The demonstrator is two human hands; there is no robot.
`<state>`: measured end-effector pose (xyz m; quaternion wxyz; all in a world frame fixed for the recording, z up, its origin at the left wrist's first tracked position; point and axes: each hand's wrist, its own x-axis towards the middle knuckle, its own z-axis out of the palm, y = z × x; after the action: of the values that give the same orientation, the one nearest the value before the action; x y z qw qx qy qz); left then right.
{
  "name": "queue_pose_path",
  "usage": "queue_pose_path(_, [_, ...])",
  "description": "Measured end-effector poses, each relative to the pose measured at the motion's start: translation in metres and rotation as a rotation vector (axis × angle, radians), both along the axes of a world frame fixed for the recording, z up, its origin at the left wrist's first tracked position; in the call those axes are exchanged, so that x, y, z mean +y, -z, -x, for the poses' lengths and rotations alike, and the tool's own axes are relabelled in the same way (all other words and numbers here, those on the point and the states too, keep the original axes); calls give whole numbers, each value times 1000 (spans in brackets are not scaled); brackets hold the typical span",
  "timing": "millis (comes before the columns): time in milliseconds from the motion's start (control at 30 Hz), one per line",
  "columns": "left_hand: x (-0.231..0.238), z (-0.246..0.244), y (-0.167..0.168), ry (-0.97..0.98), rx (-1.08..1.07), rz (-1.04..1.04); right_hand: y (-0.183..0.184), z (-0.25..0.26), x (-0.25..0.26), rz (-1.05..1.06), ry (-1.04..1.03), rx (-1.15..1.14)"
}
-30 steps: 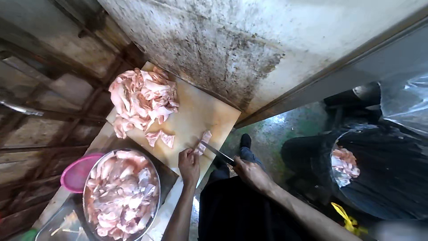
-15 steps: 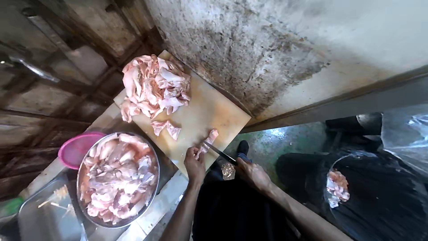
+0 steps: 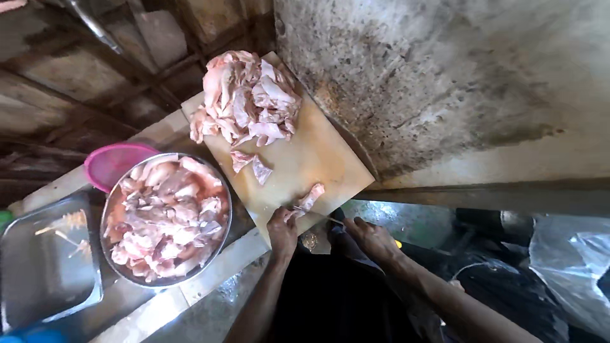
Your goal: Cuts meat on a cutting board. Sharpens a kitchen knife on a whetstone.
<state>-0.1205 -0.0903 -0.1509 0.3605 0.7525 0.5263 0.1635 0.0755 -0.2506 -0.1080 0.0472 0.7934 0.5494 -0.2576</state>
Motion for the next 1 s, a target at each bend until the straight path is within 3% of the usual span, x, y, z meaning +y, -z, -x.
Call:
queue_pose_path(133, [-21, -8, 3, 13, -9, -2, -21, 18, 52, 198, -53, 8])
queue_pose_path(233, [-23, -8, -2, -14, 45, -4, -19, 26, 80, 213, -124, 21])
queue_pose_path(467, [-8, 26, -4, -161, 19, 12, 6, -51, 0, 235, -72, 138])
queue_pose_path(633, [-26, 27, 4, -178, -39, 50, 17, -72, -44, -67, -24, 197])
queue_pose_path(733, [-34, 14, 4, -203, -74, 54, 3, -52, -24, -101, 7, 190])
queue_pose_path(867, [-40, 0, 7, -208, 17, 36, -16, -21, 24, 36, -66, 171])
queue_pose_path(1000, [-45, -3, 9, -174, 77, 14, -9, -3, 52, 79, -169, 53])
